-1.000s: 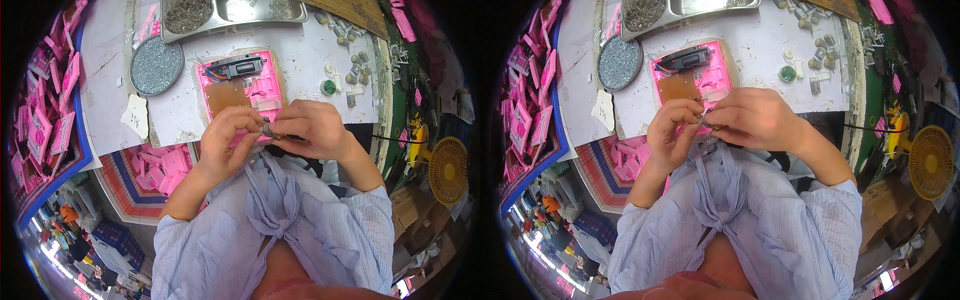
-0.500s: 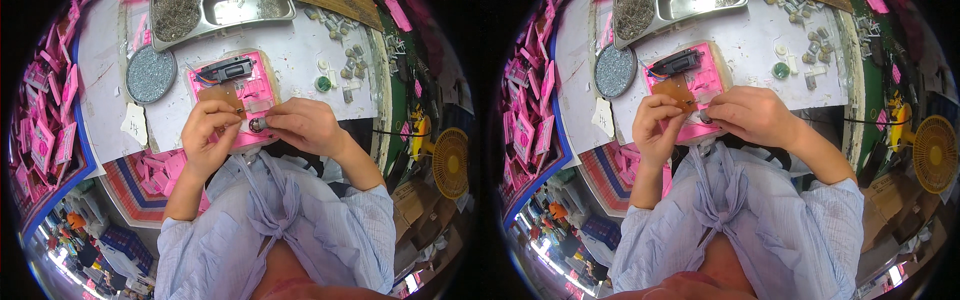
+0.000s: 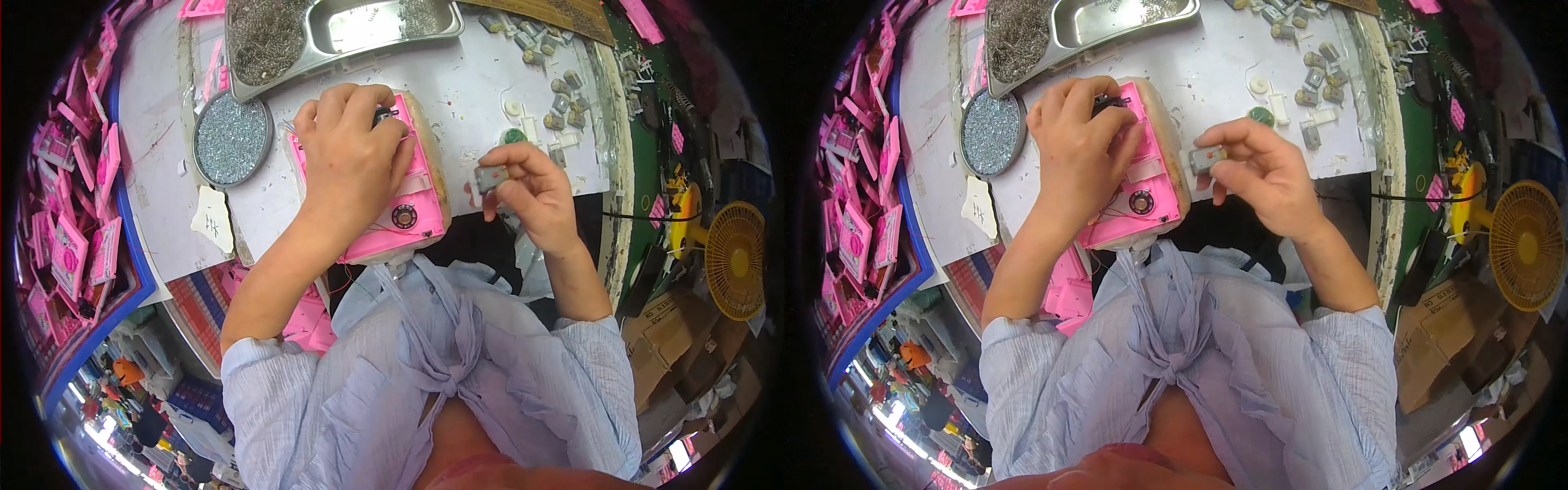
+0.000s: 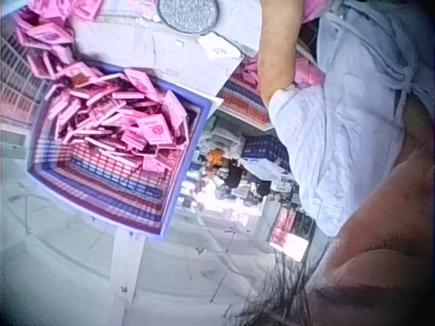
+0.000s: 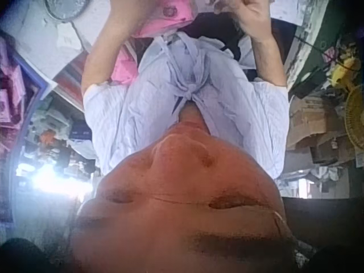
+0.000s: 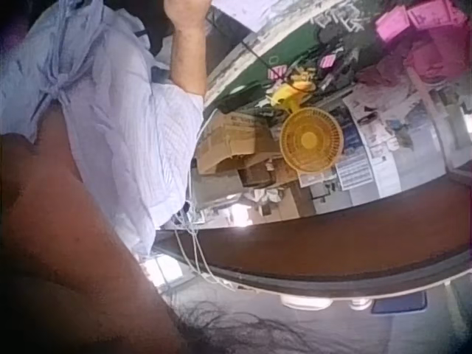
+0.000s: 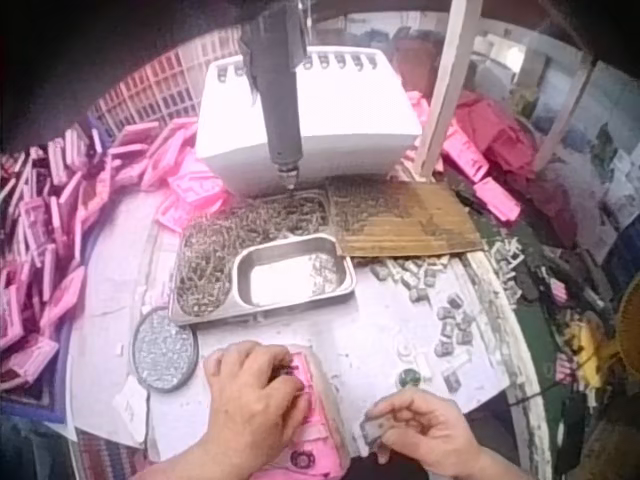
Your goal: Assembling and soldering electronic components into a pink toy housing.
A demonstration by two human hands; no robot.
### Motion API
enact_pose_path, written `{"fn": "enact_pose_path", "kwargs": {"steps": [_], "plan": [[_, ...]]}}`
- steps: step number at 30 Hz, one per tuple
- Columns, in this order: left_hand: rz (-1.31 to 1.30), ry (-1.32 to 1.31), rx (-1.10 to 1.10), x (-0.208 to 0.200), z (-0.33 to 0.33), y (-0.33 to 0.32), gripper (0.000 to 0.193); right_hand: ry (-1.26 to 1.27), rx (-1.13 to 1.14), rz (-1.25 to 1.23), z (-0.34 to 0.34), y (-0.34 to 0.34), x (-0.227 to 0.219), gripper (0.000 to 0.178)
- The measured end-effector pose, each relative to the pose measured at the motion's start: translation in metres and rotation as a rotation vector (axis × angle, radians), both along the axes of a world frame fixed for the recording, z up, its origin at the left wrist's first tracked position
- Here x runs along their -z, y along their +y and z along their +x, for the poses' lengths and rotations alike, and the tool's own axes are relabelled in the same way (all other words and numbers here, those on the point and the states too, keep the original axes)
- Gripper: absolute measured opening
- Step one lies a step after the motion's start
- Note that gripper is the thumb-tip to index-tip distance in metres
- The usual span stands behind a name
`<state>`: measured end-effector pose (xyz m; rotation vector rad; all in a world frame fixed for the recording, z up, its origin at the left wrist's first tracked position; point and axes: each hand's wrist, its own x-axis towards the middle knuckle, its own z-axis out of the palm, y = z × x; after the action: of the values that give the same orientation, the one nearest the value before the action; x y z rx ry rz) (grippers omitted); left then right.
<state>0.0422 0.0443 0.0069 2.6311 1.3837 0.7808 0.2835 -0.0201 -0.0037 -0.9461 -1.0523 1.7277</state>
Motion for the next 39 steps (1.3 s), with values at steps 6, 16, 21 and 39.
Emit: {"fn": "enact_pose_path", "kwargs": {"steps": [6, 16, 21, 39], "plan": [[0.016, 0.13, -0.082, 0.004, 0.018, 0.002, 0.011, 0.058, -0.029, -0.091, 0.01, -0.003, 0.002, 0.033], [-0.148, 0.072, -0.099, 0.002, 0.021, -0.002, 0.008, 0.141, -0.057, -0.198, 0.009, -0.018, 0.008, 0.039], [-0.102, 0.089, -0.109, -0.001, 0.018, -0.008, 0.015, 0.094, -0.039, -0.184, 0.016, -0.02, 0.008, 0.037], [-0.489, -0.968, -0.297, -0.11, 0.046, 0.112, 0.028, 0.021, -0.014, -0.128, 0.016, -0.014, -0.001, 0.044]]}}
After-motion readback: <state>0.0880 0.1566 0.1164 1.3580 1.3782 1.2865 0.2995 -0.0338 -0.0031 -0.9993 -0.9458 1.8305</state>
